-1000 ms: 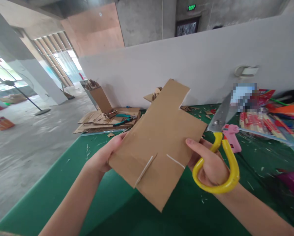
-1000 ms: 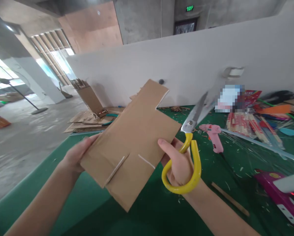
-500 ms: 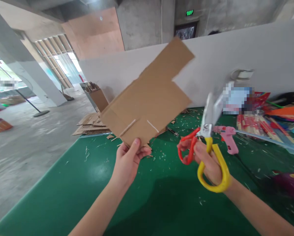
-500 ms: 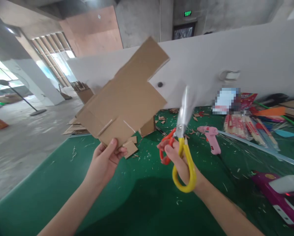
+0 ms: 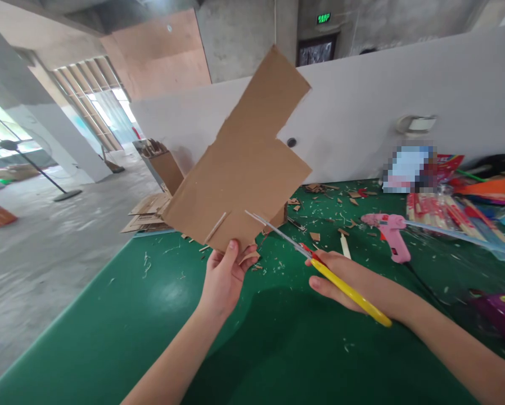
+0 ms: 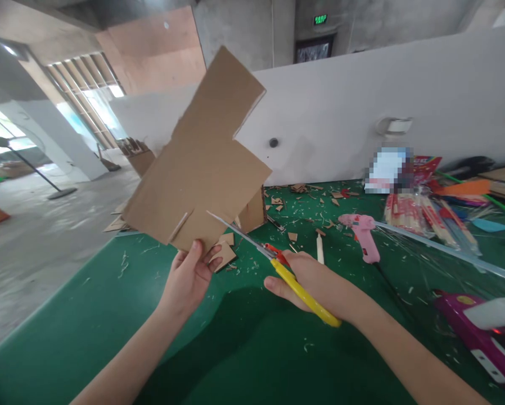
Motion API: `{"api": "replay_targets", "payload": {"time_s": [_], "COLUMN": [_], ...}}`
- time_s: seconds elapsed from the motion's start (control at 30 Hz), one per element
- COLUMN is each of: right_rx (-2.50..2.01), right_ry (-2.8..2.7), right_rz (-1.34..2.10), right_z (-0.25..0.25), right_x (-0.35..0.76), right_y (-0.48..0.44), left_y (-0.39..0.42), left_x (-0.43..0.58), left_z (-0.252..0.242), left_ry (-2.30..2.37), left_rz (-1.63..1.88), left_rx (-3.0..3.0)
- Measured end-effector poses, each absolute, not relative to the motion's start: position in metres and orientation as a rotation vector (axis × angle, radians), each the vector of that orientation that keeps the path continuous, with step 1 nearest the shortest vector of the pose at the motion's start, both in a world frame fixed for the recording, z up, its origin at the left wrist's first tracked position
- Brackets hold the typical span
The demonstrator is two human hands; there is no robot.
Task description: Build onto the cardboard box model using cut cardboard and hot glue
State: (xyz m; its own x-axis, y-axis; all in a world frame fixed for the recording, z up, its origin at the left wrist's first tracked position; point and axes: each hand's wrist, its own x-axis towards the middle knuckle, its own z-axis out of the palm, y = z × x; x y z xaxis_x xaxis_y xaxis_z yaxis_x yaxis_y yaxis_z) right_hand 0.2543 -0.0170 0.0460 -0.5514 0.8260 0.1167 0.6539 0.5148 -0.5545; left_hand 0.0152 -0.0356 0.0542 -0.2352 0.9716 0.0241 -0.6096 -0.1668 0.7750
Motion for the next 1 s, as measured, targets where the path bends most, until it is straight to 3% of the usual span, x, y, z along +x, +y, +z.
{"api": "replay_targets", "payload": {"time_s": [0.63,1.0], "right_rx": [-1.202,-1.221], "right_ry": [-2.373,-2.343], "right_rz": [0.867,0.812], "right_z": [0.049,0.04], "right_x": [0.237,0.238], "right_y": [-0.012,-0.013], "left_y": [-0.041,-0.041], "left_x": [0.022,0.021], "left_z": [0.041,0.039], "left_ry": [0.812,0.823], "left_rz": [1.682,1.687], "left_rx": [0.582,0.636]}}
